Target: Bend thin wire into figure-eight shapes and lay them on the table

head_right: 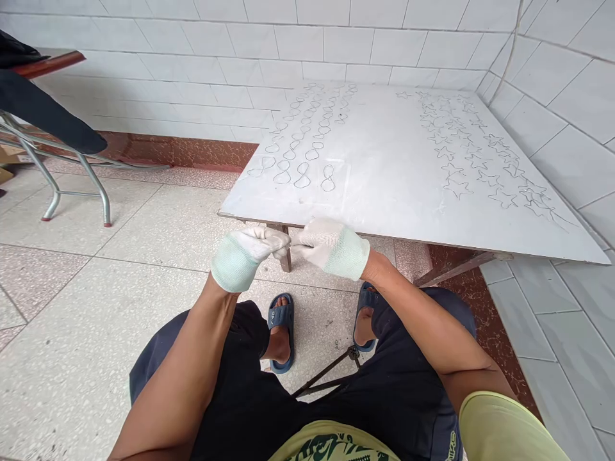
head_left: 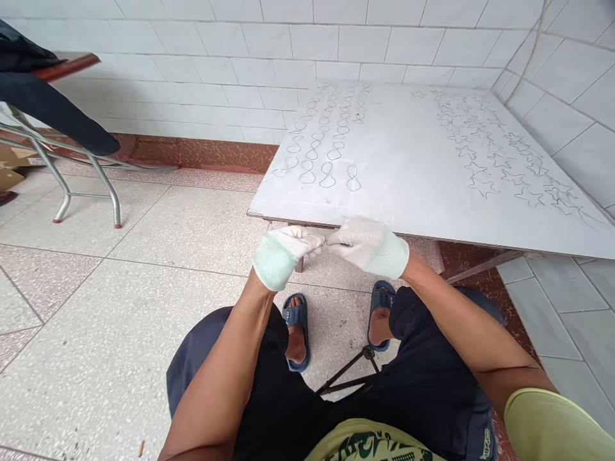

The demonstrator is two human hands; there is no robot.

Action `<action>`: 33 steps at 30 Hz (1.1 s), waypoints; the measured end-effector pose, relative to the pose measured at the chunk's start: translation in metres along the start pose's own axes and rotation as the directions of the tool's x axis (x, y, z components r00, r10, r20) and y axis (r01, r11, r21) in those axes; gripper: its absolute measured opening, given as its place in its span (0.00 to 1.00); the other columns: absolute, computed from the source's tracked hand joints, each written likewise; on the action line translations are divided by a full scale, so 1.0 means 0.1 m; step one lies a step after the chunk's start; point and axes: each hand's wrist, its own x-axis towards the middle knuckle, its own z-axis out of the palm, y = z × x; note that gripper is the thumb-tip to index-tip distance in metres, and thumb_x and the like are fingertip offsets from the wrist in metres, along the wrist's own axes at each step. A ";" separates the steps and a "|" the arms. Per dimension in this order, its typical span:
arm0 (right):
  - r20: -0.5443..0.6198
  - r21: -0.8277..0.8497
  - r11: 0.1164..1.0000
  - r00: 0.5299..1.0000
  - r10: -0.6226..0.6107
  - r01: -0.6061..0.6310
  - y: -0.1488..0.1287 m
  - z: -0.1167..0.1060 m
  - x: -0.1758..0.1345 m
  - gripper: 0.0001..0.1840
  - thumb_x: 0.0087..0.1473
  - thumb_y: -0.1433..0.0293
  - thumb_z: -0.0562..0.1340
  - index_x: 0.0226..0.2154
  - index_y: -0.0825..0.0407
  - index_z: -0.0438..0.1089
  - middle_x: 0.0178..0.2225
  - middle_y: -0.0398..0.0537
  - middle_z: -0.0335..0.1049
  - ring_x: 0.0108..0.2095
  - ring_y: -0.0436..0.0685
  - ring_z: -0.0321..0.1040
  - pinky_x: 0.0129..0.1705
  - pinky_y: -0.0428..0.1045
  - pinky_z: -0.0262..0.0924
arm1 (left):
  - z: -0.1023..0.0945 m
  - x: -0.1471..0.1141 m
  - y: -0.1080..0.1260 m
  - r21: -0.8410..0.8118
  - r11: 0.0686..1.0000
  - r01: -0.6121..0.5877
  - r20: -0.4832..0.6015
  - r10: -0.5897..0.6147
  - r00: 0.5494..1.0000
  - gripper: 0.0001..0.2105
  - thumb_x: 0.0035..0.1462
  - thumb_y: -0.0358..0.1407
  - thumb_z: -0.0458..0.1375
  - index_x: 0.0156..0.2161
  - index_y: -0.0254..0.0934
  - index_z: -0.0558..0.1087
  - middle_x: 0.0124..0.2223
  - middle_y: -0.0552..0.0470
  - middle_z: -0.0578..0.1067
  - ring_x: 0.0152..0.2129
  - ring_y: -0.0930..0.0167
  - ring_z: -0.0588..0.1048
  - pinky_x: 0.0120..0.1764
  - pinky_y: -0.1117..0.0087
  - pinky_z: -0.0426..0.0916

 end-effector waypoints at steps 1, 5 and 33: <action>-0.007 -0.003 1.000 1.000 0.007 -0.007 0.01 0.00 -0.01 0.20 0.69 0.69 0.55 0.30 0.52 0.78 0.27 0.45 0.72 0.30 0.53 0.60 0.37 0.50 0.49 | -0.01 -0.01 0.01 0.019 1.000 -0.011 -0.002 0.011 1.000 0.16 0.47 0.47 0.68 0.21 0.38 0.73 0.23 0.48 0.76 0.19 0.71 0.69 0.22 0.70 0.61; 0.029 0.006 0.999 0.999 -0.041 0.041 0.10 0.03 -0.06 0.21 0.70 0.69 0.52 0.33 0.52 0.78 0.29 0.45 0.72 0.31 0.54 0.60 0.39 0.50 0.50 | -0.05 -0.02 0.02 0.083 0.996 -0.009 -0.007 0.010 1.000 0.16 0.47 0.47 0.68 0.22 0.38 0.74 0.24 0.47 0.77 0.19 0.71 0.69 0.22 0.70 0.61; 0.062 -0.160 0.987 0.998 0.004 0.006 0.24 0.04 -0.11 0.17 0.68 0.73 0.53 0.39 0.53 0.78 0.29 0.48 0.72 0.31 0.56 0.62 0.39 0.54 0.52 | -0.15 0.11 -0.05 0.042 0.997 0.061 0.056 -0.063 0.996 0.15 0.39 0.44 0.74 0.24 0.36 0.77 0.23 0.51 0.76 0.18 0.72 0.70 0.21 0.71 0.66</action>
